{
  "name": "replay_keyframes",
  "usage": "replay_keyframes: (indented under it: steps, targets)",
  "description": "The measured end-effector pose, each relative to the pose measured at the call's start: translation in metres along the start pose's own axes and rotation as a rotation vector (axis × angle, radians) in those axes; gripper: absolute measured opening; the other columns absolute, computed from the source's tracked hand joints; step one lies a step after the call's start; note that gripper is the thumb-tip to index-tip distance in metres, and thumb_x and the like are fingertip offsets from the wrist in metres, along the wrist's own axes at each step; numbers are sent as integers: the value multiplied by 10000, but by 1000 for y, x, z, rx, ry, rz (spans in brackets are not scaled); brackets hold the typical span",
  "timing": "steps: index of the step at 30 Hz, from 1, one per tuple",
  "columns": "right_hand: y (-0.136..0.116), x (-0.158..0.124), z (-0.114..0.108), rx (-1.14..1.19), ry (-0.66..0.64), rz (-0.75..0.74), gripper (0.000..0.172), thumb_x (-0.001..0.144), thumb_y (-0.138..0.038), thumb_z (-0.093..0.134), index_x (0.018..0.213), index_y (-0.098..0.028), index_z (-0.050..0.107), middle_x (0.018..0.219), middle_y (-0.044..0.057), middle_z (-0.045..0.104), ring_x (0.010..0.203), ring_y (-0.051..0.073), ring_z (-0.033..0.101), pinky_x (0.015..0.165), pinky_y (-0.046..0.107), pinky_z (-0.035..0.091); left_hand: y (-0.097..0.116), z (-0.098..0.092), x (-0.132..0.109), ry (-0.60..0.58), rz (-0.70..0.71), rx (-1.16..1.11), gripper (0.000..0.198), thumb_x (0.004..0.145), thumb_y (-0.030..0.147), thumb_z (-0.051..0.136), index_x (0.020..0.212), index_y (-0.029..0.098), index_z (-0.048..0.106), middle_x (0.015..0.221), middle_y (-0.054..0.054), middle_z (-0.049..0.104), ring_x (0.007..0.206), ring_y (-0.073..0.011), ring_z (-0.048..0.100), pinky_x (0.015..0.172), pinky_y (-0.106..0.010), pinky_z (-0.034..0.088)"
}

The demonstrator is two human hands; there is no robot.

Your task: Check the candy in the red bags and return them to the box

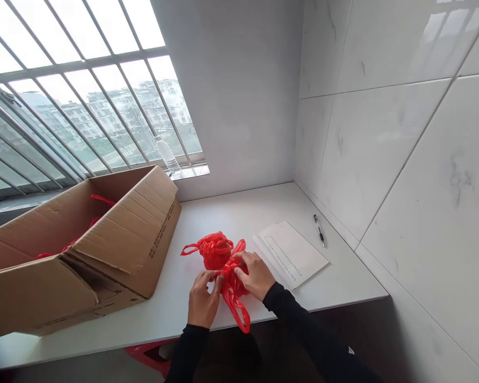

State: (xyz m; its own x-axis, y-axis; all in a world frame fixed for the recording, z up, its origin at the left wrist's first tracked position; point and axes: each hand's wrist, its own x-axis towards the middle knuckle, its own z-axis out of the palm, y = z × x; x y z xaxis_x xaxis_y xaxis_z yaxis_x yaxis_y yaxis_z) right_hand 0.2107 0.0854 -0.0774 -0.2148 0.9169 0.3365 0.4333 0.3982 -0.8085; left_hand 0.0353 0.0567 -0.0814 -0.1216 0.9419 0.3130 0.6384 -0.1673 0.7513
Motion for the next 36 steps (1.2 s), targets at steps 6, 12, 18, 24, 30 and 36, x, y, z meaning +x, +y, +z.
replay_keyframes:
  steps: [6,12,18,24,30,36]
  targets:
    - [18,-19,-15,49,89,120,144,888,-217,521,965,-210,642,952,43,689,869,201,630,811,375,529,-23,-10,-4,72,-79,6,345,911,499,558,869,170,652,836,-37,678,772,-171,631,745,-354,516]
    - [20,-30,-20,66,84,186,138,883,-221,510,970,-209,616,975,49,672,913,207,611,846,394,525,-18,-13,-13,138,-139,-54,377,925,498,490,1068,188,649,1052,-97,709,917,-228,677,753,-340,560]
    - [3,-27,-10,60,3,100,154,885,-260,590,1033,-236,625,1000,39,646,972,223,575,884,411,495,1,-2,-22,72,-26,-62,318,817,428,691,1091,270,715,1173,-74,662,1175,-272,569,1025,-424,458]
    - [21,-35,-24,131,102,292,114,943,-307,505,935,-228,587,900,34,665,853,209,624,833,399,521,-23,-14,-11,192,-218,-124,304,863,504,615,868,212,702,919,-56,707,883,-222,648,771,-315,537]
    - [13,-32,-26,93,83,250,423,839,-199,566,1256,-243,512,1254,71,602,1162,242,563,1013,435,479,-11,-14,-8,139,-299,-291,544,815,511,660,1284,259,546,1281,-68,632,1103,-235,634,803,-276,558]
    - [3,-20,-26,261,129,355,183,948,-407,538,928,-231,584,838,9,621,758,173,589,692,300,507,-13,-22,-8,283,-392,-257,330,779,452,718,984,195,685,946,-35,716,866,-216,647,756,-308,528]
